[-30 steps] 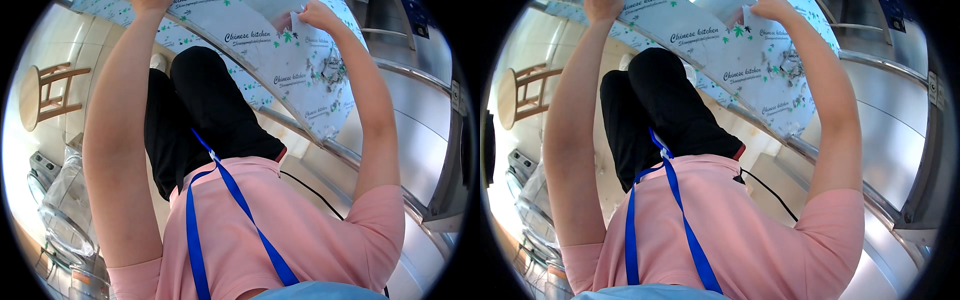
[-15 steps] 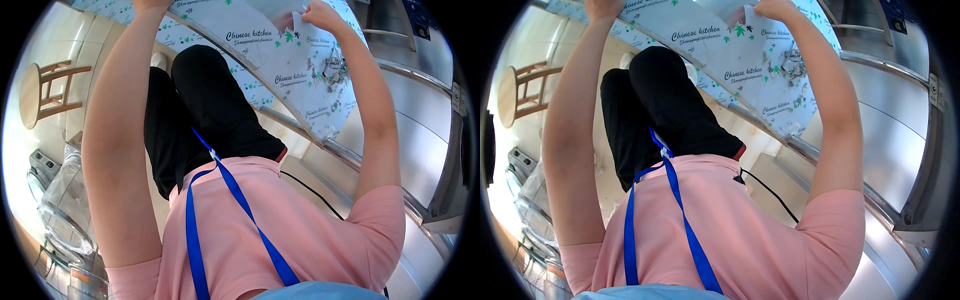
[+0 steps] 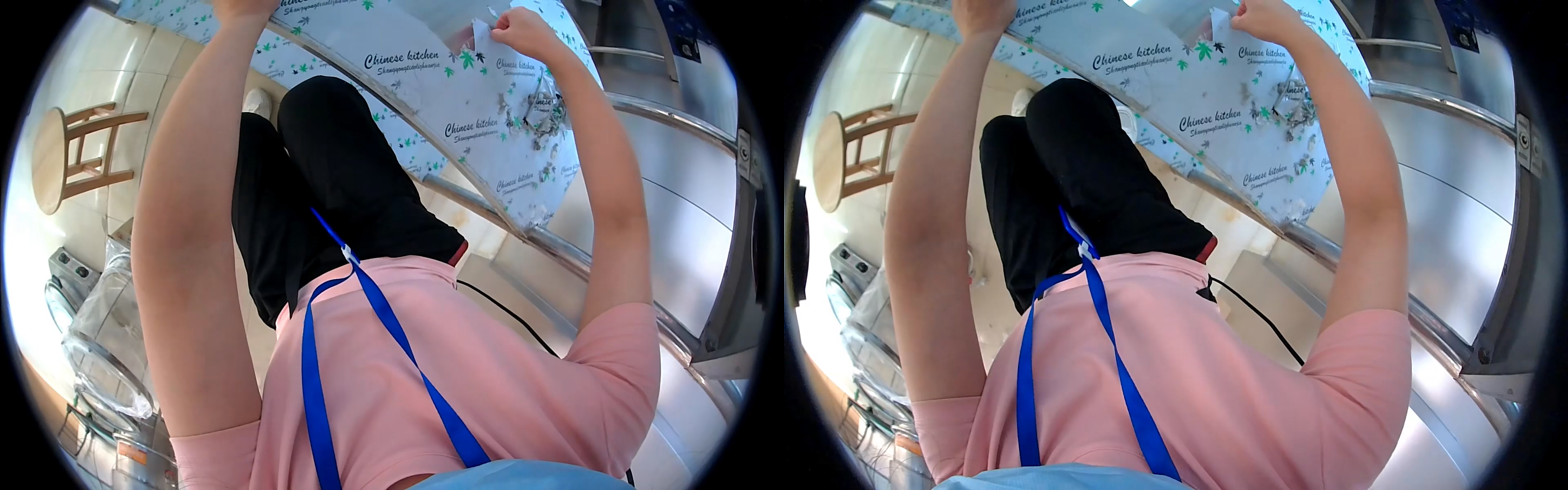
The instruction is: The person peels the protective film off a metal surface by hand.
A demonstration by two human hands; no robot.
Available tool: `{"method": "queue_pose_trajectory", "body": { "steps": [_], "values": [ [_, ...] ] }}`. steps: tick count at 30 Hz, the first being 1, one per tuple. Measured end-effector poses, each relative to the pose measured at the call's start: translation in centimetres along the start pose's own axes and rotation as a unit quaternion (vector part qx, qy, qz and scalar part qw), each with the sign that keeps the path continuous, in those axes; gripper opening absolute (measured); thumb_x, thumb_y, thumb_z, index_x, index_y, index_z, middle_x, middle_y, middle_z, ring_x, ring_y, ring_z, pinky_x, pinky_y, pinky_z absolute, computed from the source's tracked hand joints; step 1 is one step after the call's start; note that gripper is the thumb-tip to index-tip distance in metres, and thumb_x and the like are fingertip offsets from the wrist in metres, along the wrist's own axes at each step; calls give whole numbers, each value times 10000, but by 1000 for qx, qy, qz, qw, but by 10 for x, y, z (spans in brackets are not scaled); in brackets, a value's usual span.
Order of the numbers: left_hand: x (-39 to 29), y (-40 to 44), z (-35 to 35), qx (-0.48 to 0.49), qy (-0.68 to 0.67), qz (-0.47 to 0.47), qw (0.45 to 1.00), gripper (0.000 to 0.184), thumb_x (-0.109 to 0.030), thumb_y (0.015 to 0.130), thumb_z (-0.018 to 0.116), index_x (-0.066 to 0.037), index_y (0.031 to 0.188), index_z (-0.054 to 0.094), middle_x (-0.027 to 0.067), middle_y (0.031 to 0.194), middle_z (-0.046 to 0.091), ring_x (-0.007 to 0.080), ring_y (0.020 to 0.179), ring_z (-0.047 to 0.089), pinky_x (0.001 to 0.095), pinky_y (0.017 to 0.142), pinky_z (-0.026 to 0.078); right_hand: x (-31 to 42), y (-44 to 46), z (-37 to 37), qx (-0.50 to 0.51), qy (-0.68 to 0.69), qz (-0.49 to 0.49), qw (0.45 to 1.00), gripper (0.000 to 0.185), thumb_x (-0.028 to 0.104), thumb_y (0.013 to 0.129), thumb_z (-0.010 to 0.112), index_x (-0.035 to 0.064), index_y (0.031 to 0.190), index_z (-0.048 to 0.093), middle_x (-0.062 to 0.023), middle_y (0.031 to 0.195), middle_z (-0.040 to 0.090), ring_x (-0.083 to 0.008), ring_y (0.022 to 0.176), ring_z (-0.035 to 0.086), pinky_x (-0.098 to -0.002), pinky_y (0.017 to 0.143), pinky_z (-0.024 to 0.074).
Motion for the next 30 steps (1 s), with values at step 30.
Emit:
{"method": "queue_pose_trajectory", "body": {
  "steps": [30],
  "values": [
    [4, -4, -11, 69, -295, -23, 953, 207, 10, 748, 565, -17, 946, 620, 175, 1085, 614, 362, 1045, 544, 428, 925, 437, 148, -153, 57, -284, 26, -91, 954, 376, 121, 827, 586, 16, 1181, 515, -198, 1313, 476, -405, 1206, 434, -486, 1015, 316]
  ]
}}
Point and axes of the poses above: each hand's wrist, its own y-axis towards the middle knuckle, its own z-axis out of the palm, x = y × z, the point moved 9 cm from there along y, towards the middle knuckle
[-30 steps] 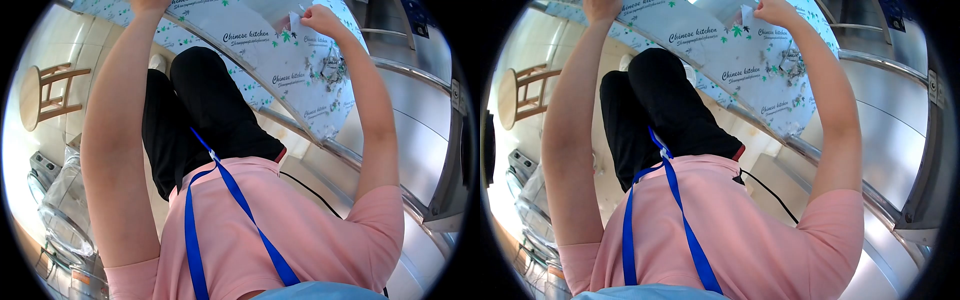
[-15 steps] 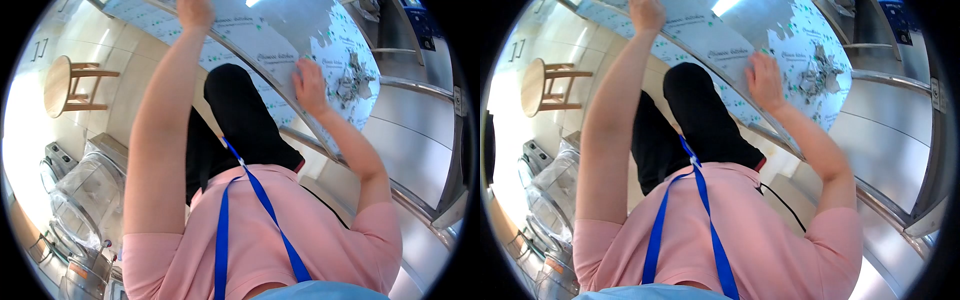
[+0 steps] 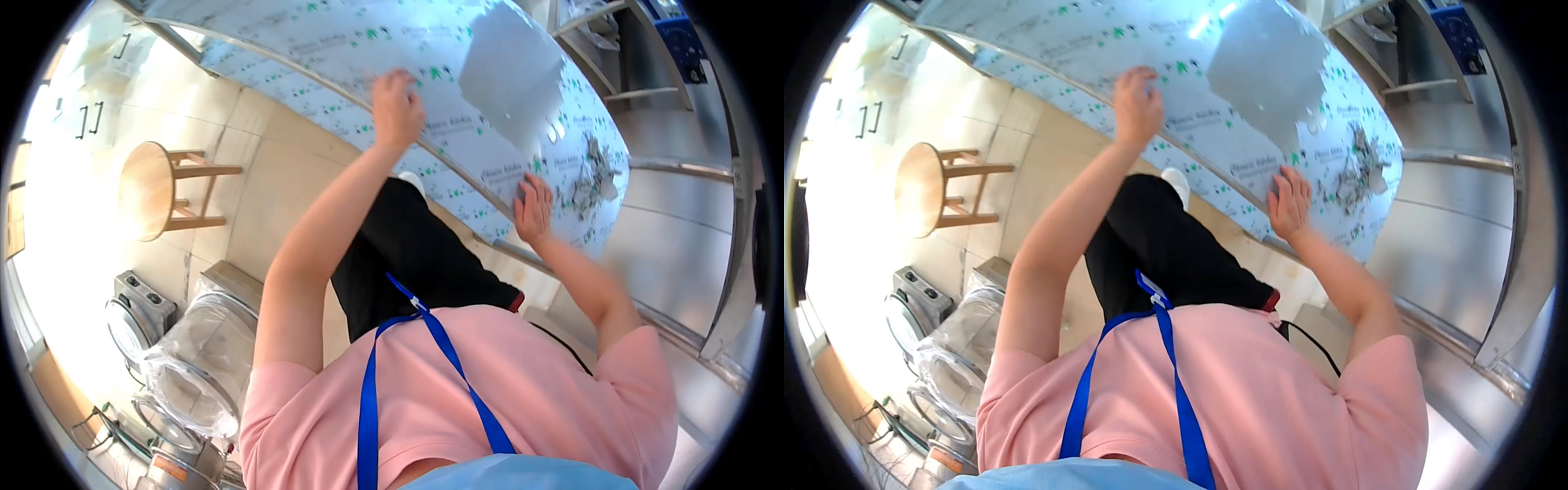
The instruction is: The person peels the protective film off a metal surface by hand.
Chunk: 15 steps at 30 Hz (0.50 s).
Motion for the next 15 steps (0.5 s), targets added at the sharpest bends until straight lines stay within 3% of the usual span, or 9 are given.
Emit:
{"method": "queue_pose_trajectory", "body": {
  "steps": [4, 15],
  "values": [
    [9, 3, -4, 86, -113, -39, 989, 192, 26, 750, 563, -10, 929, 619, 167, 1082, 605, 378, 1055, 535, 441, 902, 446, 5, 3, -1, 1, 10, -5, 1000, 367, 116, 818, 581, 13, 1164, 513, -213, 1312, 469, -423, 1201, 428, -510, 1010, 312],
    [-5, 29, -51, 254, 127, 96, 954, 195, -36, 771, 614, -40, 961, 655, 140, 1178, 572, 363, 1204, 461, 454, 1007, 408, 4, -3, 6, 26, -8, 19, 999, 406, 139, 811, 567, 25, 1193, 490, -215, 1325, 454, -419, 1218, 415, -535, 994, 312]
  ]
}}
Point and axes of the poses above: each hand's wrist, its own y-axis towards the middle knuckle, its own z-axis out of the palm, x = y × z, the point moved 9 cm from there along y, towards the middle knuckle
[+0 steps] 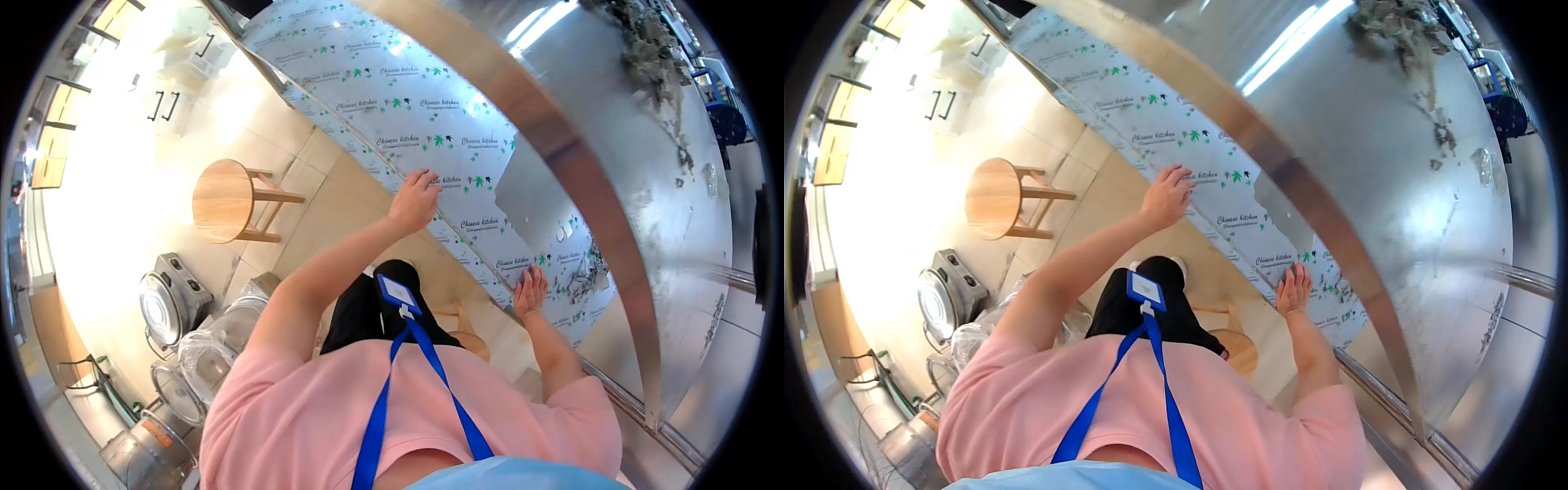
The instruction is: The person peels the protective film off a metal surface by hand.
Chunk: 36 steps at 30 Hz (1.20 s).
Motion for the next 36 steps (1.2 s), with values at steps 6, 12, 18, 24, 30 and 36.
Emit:
{"method": "queue_pose_trajectory", "body": {
  "steps": [6, 12, 18, 24, 30, 36],
  "values": [
    [40, 34, -13, 79, 63, 8, 995, 269, -127, 813, 617, -42, 1067, 636, 164, 1260, 519, 356, 1268, 405, 498, 1080, 315, -1, -10, 7, -2, -10, 7, 1000, 426, 163, 807, 587, 30, 1199, 484, -212, 1322, 457, -411, 1205, 431, -528, 970, 342],
    [78, 85, -8, 9, 58, 86, 995, 267, -173, 848, 609, -48, 1084, 607, 164, 1307, 479, 366, 1286, 397, 520, 1086, 309, -1, -8, 6, -4, -8, 4, 1000, 449, 129, 783, 609, 24, 1198, 478, -222, 1339, 449, -420, 1226, 424, -545, 1006, 326],
    [107, 62, -15, 3, -3, 161, 987, 305, -198, 843, 639, -37, 1098, 590, 167, 1297, 484, 371, 1285, 401, 514, 1076, 331, -6, -7, 5, 21, -15, 8, 1000, 382, 66, 818, 537, -22, 1187, 495, -264, 1329, 459, -468, 1216, 435, -559, 1010, 337],
    [106, 59, -23, -32, -75, 197, 977, 309, -166, 829, 675, -21, 1086, 583, 172, 1269, 503, 396, 1255, 429, 492, 1008, 407, -15, -21, 6, 1, -74, -11, 997, 386, 115, 847, 490, -18, 1209, 488, -261, 1347, 454, -451, 1227, 442, -548, 1029, 325],
    [91, 52, -30, -68, -90, 287, 951, 287, -168, 838, 674, 4, 1055, 601, 172, 1214, 564, 380, 1201, 490, 451, 940, 460, -29, -47, -3, -56, -221, 19, 974, 403, 132, 863, 461, 1, 1242, 506, -232, 1321, 485, -418, 1240, 445, -524, 1043, 328],
    [103, 59, -26, -57, -59, 287, 954, 269, -185, 867, 663, -6, 1065, 628, 133, 1175, 604, 310, 1149, 543, 398, 917, 482, 10, -5, -5, -168, -253, 80, 950, 381, 245, 971, 406, 5, 1251, 502, -196, 1313, 505, -396, 1239, 446, -519, 1033, 315]
  ]
}}
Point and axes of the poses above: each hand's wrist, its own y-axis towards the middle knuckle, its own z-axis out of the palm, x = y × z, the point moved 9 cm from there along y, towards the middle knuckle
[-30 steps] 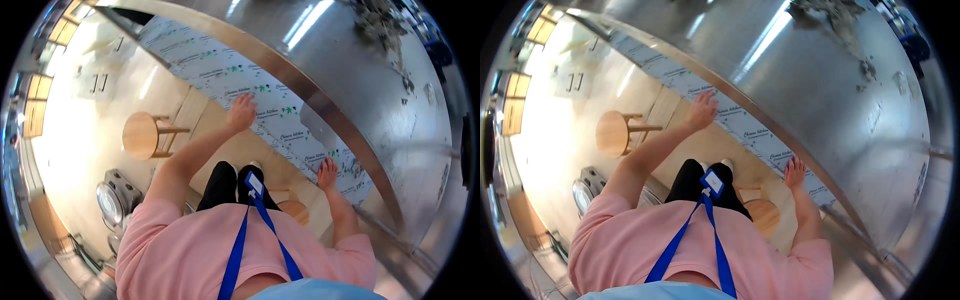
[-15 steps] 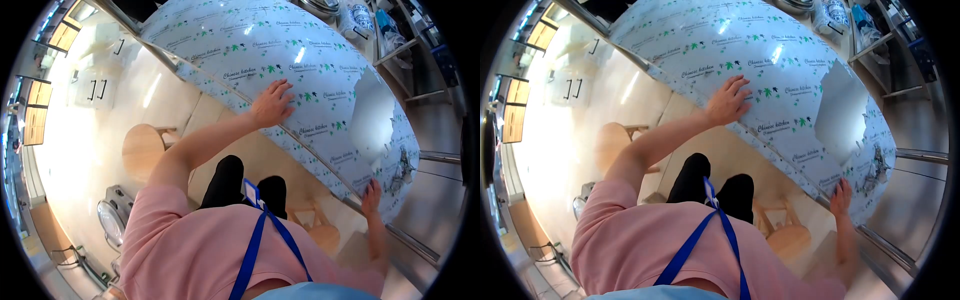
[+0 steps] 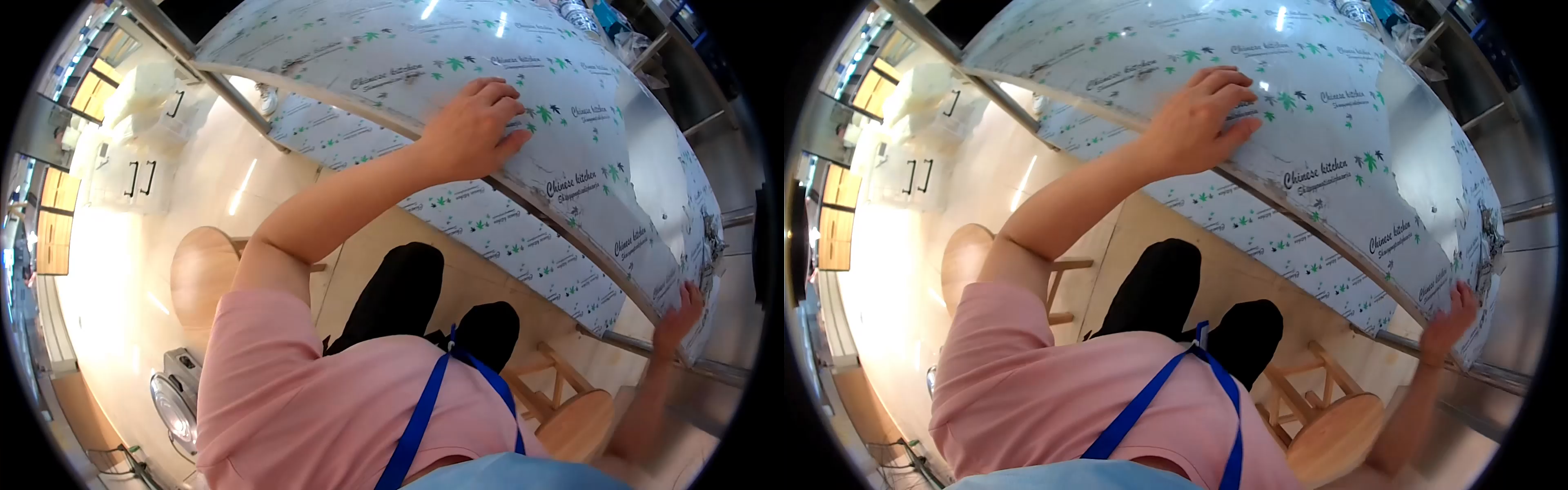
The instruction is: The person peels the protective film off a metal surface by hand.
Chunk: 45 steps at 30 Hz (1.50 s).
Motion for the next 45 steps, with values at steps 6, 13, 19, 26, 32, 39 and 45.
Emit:
{"method": "queue_pose_trajectory", "body": {
  "steps": [6, 13, 19, 26, 32, 39, 45],
  "values": [
    [96, -5, -86, -25, -118, -95, 988, 157, -135, 903, 651, -58, 1037, 675, 44, 1148, 620, 161, 963, 623, 283, 850, 510, 176, 146, 2, -42, 112, 54, 991, 382, 281, 987, 440, 17, 1253, 514, -175, 1334, 488, -373, 1265, 410, -490, 1053, 296],
    [252, -73, -179, 150, 89, -220, 960, 269, -241, 874, 676, -43, 1056, 688, 87, 1017, 621, 224, 876, 632, 334, 780, 503, 174, 153, 26, 11, 111, 99, 989, 366, 249, 992, 448, 5, 1253, 530, -175, 1321, 499, -357, 1267, 416, -462, 1059, 313],
    [235, -56, -171, 257, 49, -92, 961, 131, -124, 888, 634, -2, 935, 641, 67, 826, 578, 196, 738, 602, 307, 678, 480, 167, 146, 33, 10, 87, 105, 991, 352, 225, 1001, 433, 2, 1252, 539, -168, 1318, 514, -345, 1268, 426, -455, 1062, 316],
    [213, -49, -154, 345, 271, 22, 898, 63, -65, 857, 595, -6, 879, 594, 137, 856, 611, 335, 763, 608, 392, 657, 484, 160, 140, 35, 26, 70, 111, 991, 346, 207, 1008, 421, 2, 1258, 544, -162, 1315, 524, -334, 1266, 431, -441, 1055, 329],
    [237, -54, -161, 301, 214, -33, 929, 113, -126, 882, 590, -16, 899, 605, 126, 850, 635, 305, 754, 627, 390, 667, 499, 156, 137, 36, 32, 58, 116, 991, 348, 204, 1013, 408, 3, 1262, 543, -162, 1316, 522, -328, 1263, 432, -432, 1056, 331],
    [273, -60, -174, 250, 74, -168, 951, 166, -189, 893, 593, -25, 870, 598, 123, 786, 623, 291, 741, 608, 394, 673, 487, 155, 136, 36, 35, 71, 117, 990, 328, 189, 1011, 409, 16, 1249, 554, -161, 1306, 527, -327, 1256, 438, -432, 1057, 333],
    [274, -67, -169, 319, 54, -226, 919, 205, -240, 941, 609, -37, 968, 601, 23, 811, 594, 110, 753, 545, 276, 668, 449, 157, 138, 37, 18, 79, 122, 989, 307, 177, 1004, 425, 9, 1220, 564, -164, 1280, 538, -327, 1226, 463, -424, 1037, 351]
  ]
}}
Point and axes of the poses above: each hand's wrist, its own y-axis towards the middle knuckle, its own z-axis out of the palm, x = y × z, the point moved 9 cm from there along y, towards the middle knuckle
